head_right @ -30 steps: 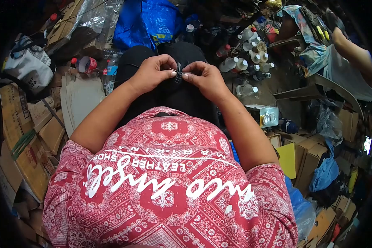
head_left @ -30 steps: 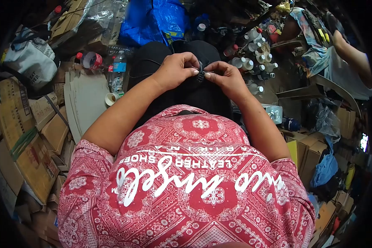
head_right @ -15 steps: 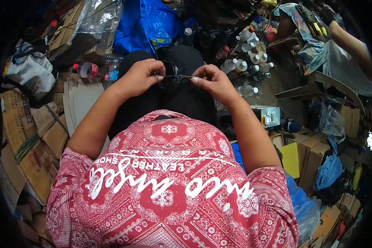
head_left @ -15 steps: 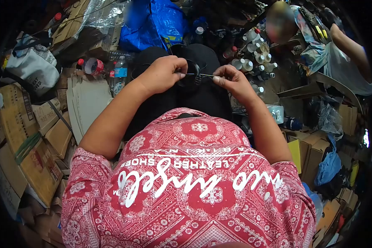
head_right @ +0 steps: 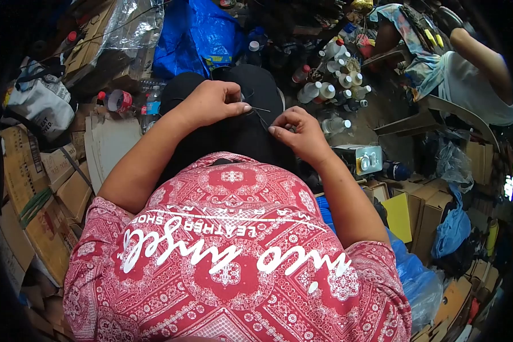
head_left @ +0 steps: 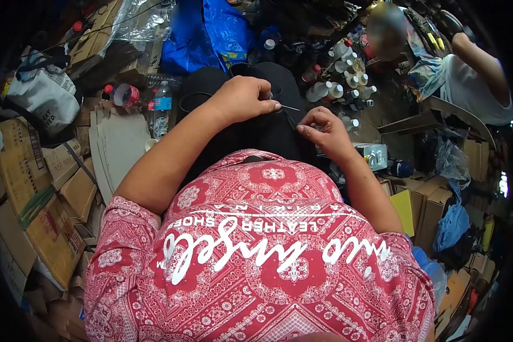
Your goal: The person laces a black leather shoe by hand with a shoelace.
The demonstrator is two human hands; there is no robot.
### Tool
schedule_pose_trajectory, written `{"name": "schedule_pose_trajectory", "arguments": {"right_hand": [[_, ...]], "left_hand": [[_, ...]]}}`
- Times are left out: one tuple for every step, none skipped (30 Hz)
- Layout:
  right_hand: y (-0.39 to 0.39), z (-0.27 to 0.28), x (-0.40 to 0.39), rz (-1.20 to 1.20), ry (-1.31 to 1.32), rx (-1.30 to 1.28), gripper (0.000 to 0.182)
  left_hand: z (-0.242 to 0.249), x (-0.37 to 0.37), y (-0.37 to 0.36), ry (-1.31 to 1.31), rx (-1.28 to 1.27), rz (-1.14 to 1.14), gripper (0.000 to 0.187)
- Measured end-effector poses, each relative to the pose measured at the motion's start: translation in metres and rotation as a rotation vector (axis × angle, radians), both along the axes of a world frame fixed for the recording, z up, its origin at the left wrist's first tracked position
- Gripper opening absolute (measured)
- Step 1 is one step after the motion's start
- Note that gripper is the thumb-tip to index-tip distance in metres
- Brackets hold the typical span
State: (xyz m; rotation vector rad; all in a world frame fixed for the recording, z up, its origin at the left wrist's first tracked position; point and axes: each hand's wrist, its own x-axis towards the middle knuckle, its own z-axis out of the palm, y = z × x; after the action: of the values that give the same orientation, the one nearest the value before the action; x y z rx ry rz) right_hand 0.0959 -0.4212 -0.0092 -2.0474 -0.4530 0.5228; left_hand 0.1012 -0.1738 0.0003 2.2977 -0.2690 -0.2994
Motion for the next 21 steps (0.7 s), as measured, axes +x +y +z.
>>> {"name": "schedule_pose_trajectory", "arguments": {"right_hand": [[-0.004,0.004,0.002,0.012,-0.015,0.060,0.012],[-0.005,0.008,0.004,0.022,-0.030,0.120,0.011],[-0.005,0.015,0.006,-0.019,0.033,0.214,0.011],[-0.004,0.022,0.012,-0.039,0.080,0.212,0.013],[-0.003,0.022,0.021,-0.054,0.107,0.179,0.014],[-0.002,0.021,0.032,-0.067,0.133,0.147,0.016],[0.000,0.017,0.043,-0.069,0.128,0.150,0.016],[0.003,0.010,0.052,-0.080,0.033,0.010,0.017],[0.005,0.006,0.058,-0.089,-0.064,-0.128,0.019],[0.009,0.007,0.057,-0.084,-0.069,-0.124,0.019],[0.013,0.008,0.054,-0.106,-0.257,-0.169,0.020],[0.017,0.008,0.049,-0.127,-0.443,-0.214,0.021],[0.024,0.024,0.041,-0.071,-0.379,-0.155,0.019],[0.028,0.030,0.037,-0.067,-0.375,-0.155,0.019],[0.030,0.033,0.033,0.125,-0.500,-0.282,0.018],[0.033,0.034,0.030,0.315,-0.623,-0.409,0.017],[0.038,0.029,0.026,0.328,-0.691,-0.389,0.012],[0.044,0.029,0.025,0.322,-0.691,-0.391,0.012],[0.050,0.029,0.025,0.376,-0.704,-0.485,0.010],[0.055,0.030,0.025,0.433,-0.719,-0.578,0.009],[0.059,0.030,0.025,0.460,-0.736,-0.621,0.011]], "left_hand": [[0.001,0.000,0.000,-0.013,0.043,-0.010,0.036],[0.002,0.000,0.001,-0.013,0.044,-0.008,0.036],[0.004,0.000,0.002,-0.006,0.071,-0.020,0.036],[0.005,0.001,0.000,-0.001,0.097,-0.035,0.036],[0.006,0.002,-0.002,-0.005,0.097,-0.043,0.036],[0.006,0.003,-0.004,0.015,0.112,-0.029,0.038],[0.006,0.004,-0.005,0.035,0.128,-0.010,0.040],[0.003,0.005,-0.006,0.032,0.131,-0.010,0.040],[-0.003,0.007,-0.006,0.057,0.085,0.005,0.040],[-0.003,0.008,-0.005,0.082,0.038,0.022,0.040],[-0.004,0.008,-0.003,0.079,0.041,0.030,0.040],[-0.004,0.006,-0.001,0.058,0.016,0.033,0.036],[-0.004,0.004,0.000,0.038,-0.009,0.035,0.032],[-0.003,0.003,0.001,0.042,-0.009,0.038,0.032],[-0.003,0.002,0.004,0.019,-0.012,-0.008,0.027],[-0.002,0.002,0.007,-0.007,-0.014,-0.057,0.023],[-0.002,0.003,0.011,-0.008,-0.013,-0.065,0.023],[-0.003,0.003,0.016,-0.028,0.003,-0.157,0.018],[-0.003,0.003,0.019,-0.048,0.020,-0.243,0.014],[-0.003,0.003,0.020,-0.049,0.020,-0.238,0.014],[-0.003,0.002,0.022,-0.112,0.072,-0.268,0.011]]}}
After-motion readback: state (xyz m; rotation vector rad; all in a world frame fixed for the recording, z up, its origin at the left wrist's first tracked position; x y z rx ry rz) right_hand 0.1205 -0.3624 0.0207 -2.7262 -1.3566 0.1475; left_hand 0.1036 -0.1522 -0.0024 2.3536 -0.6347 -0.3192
